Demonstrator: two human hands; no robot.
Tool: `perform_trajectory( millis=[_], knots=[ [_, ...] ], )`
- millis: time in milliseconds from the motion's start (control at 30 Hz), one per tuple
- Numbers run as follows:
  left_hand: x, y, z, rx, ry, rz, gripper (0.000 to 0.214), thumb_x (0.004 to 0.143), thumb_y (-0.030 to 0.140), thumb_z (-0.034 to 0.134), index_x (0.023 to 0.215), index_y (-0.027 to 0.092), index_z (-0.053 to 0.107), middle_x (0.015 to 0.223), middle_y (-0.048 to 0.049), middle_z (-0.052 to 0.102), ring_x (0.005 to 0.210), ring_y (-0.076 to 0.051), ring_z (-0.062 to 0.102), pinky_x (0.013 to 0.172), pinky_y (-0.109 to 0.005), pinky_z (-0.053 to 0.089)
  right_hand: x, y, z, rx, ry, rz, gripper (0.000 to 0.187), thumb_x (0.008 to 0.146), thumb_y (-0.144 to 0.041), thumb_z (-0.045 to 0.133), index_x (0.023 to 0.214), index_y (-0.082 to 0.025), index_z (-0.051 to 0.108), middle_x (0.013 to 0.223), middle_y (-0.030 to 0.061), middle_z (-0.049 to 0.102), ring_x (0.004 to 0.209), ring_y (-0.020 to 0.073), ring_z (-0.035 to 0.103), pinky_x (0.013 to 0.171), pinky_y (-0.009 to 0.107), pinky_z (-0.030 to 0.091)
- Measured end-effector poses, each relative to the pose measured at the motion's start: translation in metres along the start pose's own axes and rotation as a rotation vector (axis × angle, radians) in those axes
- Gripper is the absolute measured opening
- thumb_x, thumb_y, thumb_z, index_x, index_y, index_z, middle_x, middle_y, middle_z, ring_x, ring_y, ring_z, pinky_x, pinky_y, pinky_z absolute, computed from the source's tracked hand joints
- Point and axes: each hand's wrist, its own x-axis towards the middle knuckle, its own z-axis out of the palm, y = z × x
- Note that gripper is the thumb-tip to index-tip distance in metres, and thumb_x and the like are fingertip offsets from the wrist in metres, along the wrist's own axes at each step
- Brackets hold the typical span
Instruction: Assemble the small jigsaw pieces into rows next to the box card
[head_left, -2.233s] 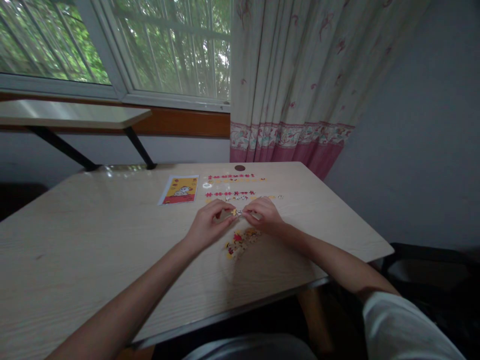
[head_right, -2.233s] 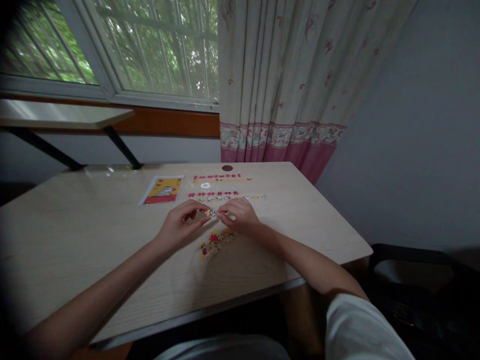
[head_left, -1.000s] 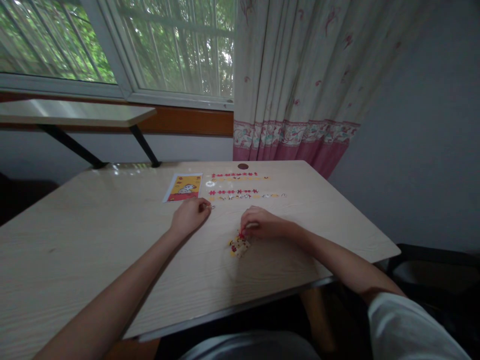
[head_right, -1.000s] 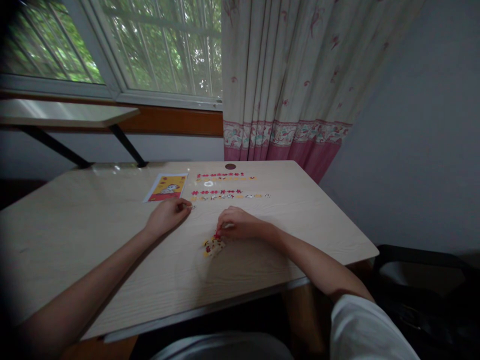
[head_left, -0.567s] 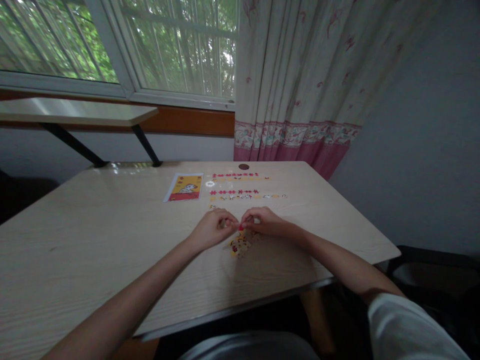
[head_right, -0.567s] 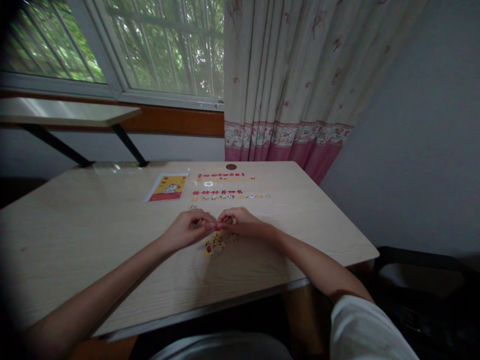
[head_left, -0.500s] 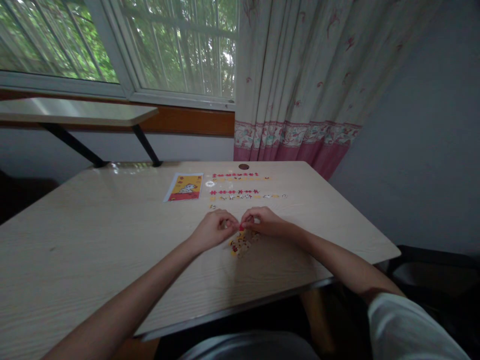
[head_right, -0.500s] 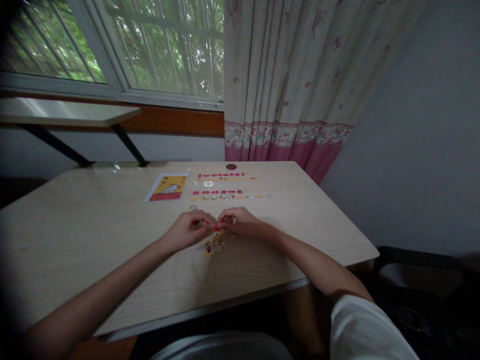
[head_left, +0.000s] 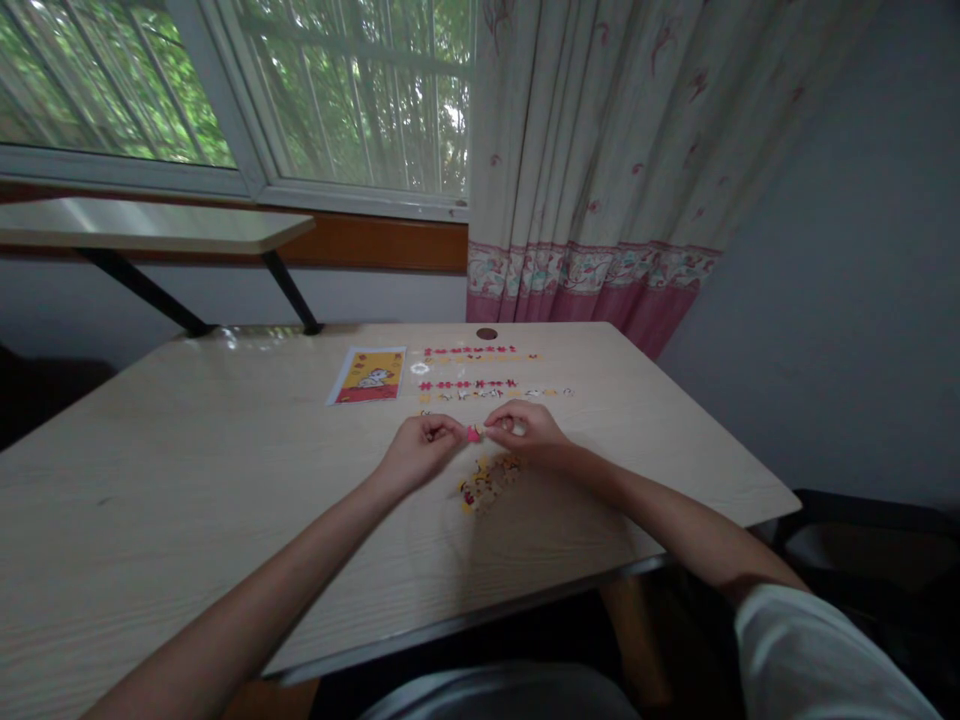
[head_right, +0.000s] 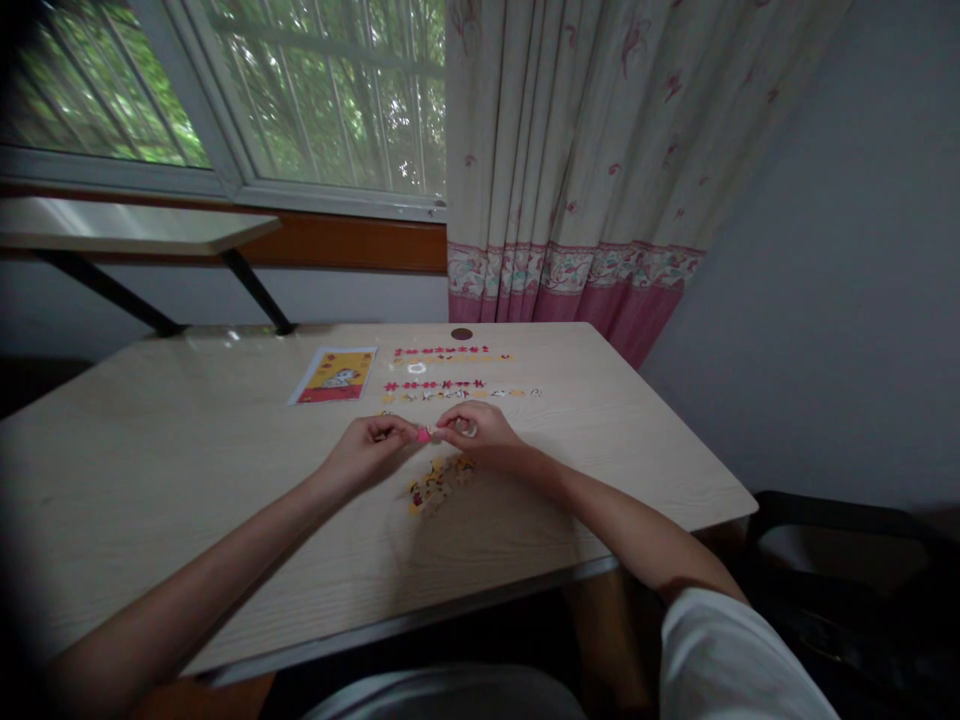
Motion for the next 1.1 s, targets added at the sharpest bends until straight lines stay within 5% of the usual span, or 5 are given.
perform_trajectory(
  millis=[533, 867, 1100],
  knots=[
    [-0.001, 0.006, 0.002, -0.085, -0.031, -0.005, 0.024, 0.069, 0.034, 0.057, 0.070, 0.012, 0.066, 0.067, -0.0058, 0.067, 0.061, -0.015, 0.057, 0.062, -0.028, 0.044, -0.004, 0.007, 0.001, -0.327, 0.109, -0.405, 0.020, 0.084, -0.035, 0.051, 0.080, -0.020, 0.064, 0.074, 0.0028, 0.066, 0.071, 0.0133, 0.057, 0.071, 0.029, 0.035],
    [-0.004, 0.002, -0.012, 0.130, -0.007, 0.060, 0.029, 0.076, 0.039, 0.054, 0.082, 0.013, 0.065, 0.073, -0.0056, 0.065, 0.059, -0.013, 0.052, 0.055, -0.025, 0.038, -0.001, 0.009, -0.018, -0.342, 0.163, -0.308, 0.017, 0.083, -0.032, 0.051, 0.080, -0.021, 0.064, 0.079, 0.0042, 0.065, 0.076, 0.0149, 0.057, 0.074, 0.031, 0.034],
    [-0.006, -0.007, -0.023, 0.516, -0.094, 0.356, 0.018, 0.080, 0.029, 0.049, 0.079, 0.018, 0.063, 0.079, -0.0051, 0.061, 0.078, -0.017, 0.054, 0.073, -0.030, 0.041, 0.001, 0.019, -0.038, -0.349, 0.285, -0.223, 0.017, 0.083, -0.032, 0.052, 0.083, -0.020, 0.063, 0.081, 0.0053, 0.065, 0.077, 0.0162, 0.056, 0.077, 0.033, 0.035]
  ],
)
